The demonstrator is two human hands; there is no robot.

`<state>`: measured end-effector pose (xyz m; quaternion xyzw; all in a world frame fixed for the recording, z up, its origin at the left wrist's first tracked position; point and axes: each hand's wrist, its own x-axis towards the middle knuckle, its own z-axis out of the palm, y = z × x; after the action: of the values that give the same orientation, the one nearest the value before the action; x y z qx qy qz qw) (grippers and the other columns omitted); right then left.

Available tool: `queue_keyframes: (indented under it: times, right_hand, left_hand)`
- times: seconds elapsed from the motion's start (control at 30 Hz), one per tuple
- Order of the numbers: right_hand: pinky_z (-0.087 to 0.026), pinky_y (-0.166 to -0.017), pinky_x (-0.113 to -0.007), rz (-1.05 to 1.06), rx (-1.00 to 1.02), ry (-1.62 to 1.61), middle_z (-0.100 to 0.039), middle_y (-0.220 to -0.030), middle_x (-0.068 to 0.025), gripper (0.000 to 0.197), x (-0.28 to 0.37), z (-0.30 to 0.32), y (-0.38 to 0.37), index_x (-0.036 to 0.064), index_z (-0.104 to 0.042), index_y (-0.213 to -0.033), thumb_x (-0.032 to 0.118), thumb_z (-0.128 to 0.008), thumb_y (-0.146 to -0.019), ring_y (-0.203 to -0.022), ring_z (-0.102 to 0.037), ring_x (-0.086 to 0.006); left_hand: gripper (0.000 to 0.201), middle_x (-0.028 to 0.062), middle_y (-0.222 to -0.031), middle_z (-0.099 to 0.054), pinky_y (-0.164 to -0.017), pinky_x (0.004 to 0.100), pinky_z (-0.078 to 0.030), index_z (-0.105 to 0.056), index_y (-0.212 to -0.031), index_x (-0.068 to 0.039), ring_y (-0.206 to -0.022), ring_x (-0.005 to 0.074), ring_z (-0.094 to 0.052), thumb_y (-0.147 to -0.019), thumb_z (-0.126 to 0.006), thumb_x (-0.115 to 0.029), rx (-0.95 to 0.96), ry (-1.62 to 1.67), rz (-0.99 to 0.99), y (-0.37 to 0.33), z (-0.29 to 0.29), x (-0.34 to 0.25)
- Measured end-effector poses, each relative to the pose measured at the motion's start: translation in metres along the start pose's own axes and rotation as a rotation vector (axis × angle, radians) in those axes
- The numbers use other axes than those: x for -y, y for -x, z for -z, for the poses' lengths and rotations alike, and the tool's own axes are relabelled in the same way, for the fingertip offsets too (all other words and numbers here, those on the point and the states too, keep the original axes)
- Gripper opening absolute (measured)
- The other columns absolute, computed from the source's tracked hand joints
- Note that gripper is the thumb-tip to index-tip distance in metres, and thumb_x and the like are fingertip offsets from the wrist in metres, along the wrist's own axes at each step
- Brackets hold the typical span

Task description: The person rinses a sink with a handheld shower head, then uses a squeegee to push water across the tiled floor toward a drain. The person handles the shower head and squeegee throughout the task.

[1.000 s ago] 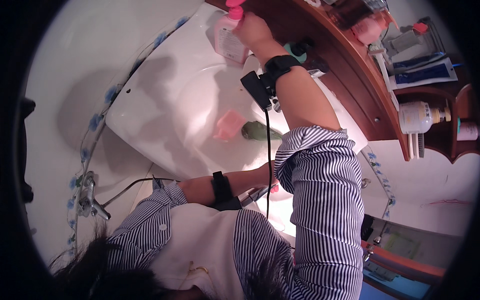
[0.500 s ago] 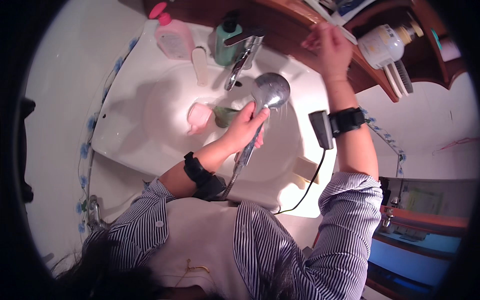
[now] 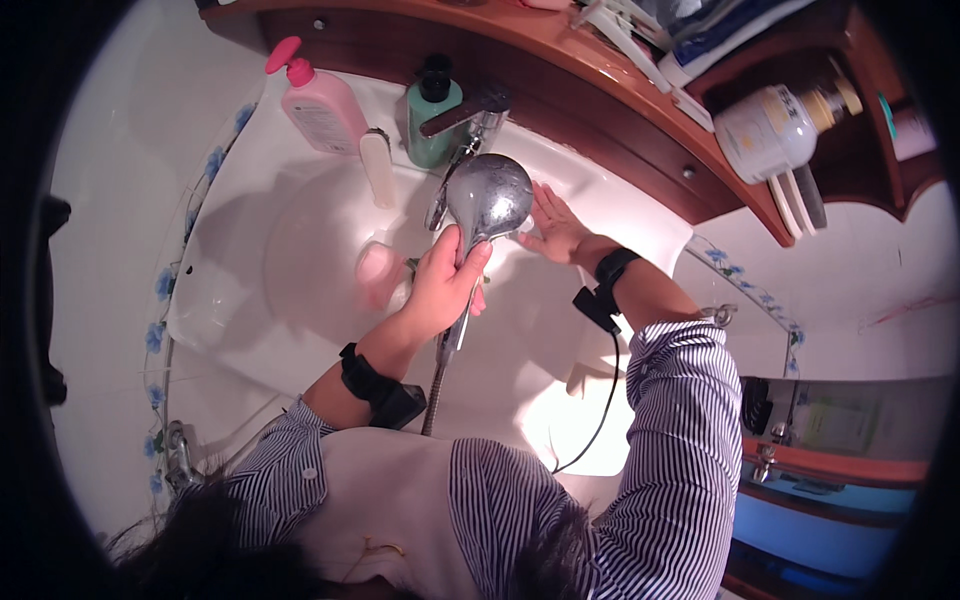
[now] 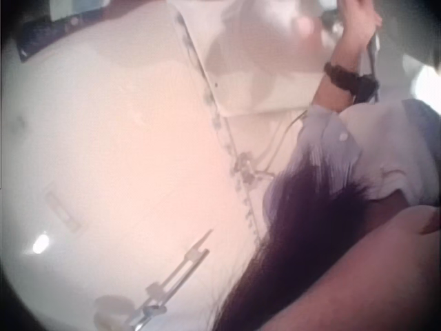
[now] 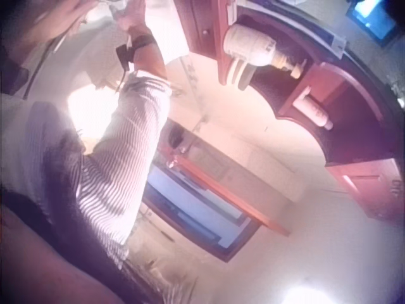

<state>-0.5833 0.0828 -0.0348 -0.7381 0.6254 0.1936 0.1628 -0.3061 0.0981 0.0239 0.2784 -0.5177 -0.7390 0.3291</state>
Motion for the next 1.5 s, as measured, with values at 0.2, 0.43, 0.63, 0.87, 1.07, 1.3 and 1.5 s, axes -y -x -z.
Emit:
queue_keyframes:
  times: [0.2,0.43,0.63,0.87,1.07,1.3,1.5]
  right_hand:
    - [-0.020,-0.105,-0.039,0.132,-0.117,-0.394,-0.032,-0.137,-0.0171,0.054,0.023,0.020,-0.010,0.0077,-0.035,-0.132,0.036,-0.044,-0.087,-0.129,-0.026,-0.0289]
    - [-0.033,-0.097,-0.038,0.284,-0.160,-0.509,-0.045,-0.127,-0.0150,0.039,0.021,0.017,0.001,0.0113,-0.046,-0.124,0.016,-0.047,-0.085,-0.118,-0.041,-0.0296]
    - [-0.039,-0.093,-0.037,0.224,-0.199,-0.676,-0.054,-0.117,-0.0150,0.032,0.026,0.017,-0.014,0.0103,-0.055,-0.113,0.004,-0.049,-0.082,-0.109,-0.050,-0.0311]
    - [-0.039,-0.092,-0.041,0.303,-0.162,-0.568,-0.054,-0.116,-0.0170,0.035,0.029,0.019,-0.030,0.0092,-0.055,-0.111,0.002,-0.050,-0.078,-0.108,-0.050,-0.0353]
    - [-0.039,-0.092,-0.045,0.421,-0.295,-0.481,-0.054,-0.115,-0.0184,0.038,0.028,0.019,-0.015,0.0085,-0.055,-0.110,0.000,-0.051,-0.074,-0.107,-0.049,-0.0379]
    - [-0.035,-0.098,-0.042,0.281,0.022,-0.528,-0.050,-0.121,-0.0184,0.038,0.052,0.031,-0.043,0.0072,-0.052,-0.116,0.009,-0.052,-0.078,-0.113,-0.045,-0.0364]
    - [-0.033,-0.099,-0.041,0.325,0.109,-0.507,-0.048,-0.123,-0.0180,0.037,0.042,0.029,-0.031,0.0071,-0.051,-0.118,0.016,-0.052,-0.082,-0.115,-0.043,-0.0354]
  left_hand:
    - [0.023,0.0038,-0.059,-0.049,-0.037,0.0243,-0.041,-0.040,-0.089,-0.002,-0.042,0.0107,-0.052,-0.090,-0.053,-0.021,0.074,0.066,-0.042,0.001,-0.004,-0.005]
    - [0.022,0.0032,-0.058,-0.049,-0.038,0.0237,-0.041,-0.041,-0.088,-0.002,-0.041,0.0102,-0.052,-0.090,-0.052,-0.021,0.097,0.052,-0.015,-0.002,-0.014,0.005]
    - [0.023,0.0029,-0.058,-0.049,-0.038,0.0235,-0.040,-0.043,-0.088,-0.003,-0.040,0.0102,-0.050,-0.091,-0.051,-0.024,-0.041,0.004,0.047,-0.007,-0.002,0.004]
    - [0.020,0.0025,-0.057,-0.049,-0.038,0.0236,-0.040,-0.043,-0.086,-0.003,-0.040,0.0106,-0.050,-0.092,-0.048,-0.022,-0.040,0.015,0.046,-0.008,-0.001,-0.002]
    - [0.018,0.0027,-0.058,-0.051,-0.041,0.0237,-0.042,-0.043,-0.087,-0.004,-0.043,0.0105,-0.052,-0.093,-0.045,-0.021,-0.060,0.014,0.074,-0.008,0.002,-0.006]
    - [0.016,0.0024,-0.056,-0.048,-0.040,0.0236,-0.042,-0.041,-0.087,-0.005,-0.041,0.0103,-0.050,-0.093,-0.046,-0.019,0.011,0.000,0.049,-0.010,-0.001,0.003]
    - [0.022,0.0029,-0.059,-0.049,-0.037,0.0239,-0.042,-0.044,-0.087,-0.003,-0.040,0.0103,-0.051,-0.090,-0.051,-0.024,-0.084,-0.027,0.097,-0.010,0.000,0.002]
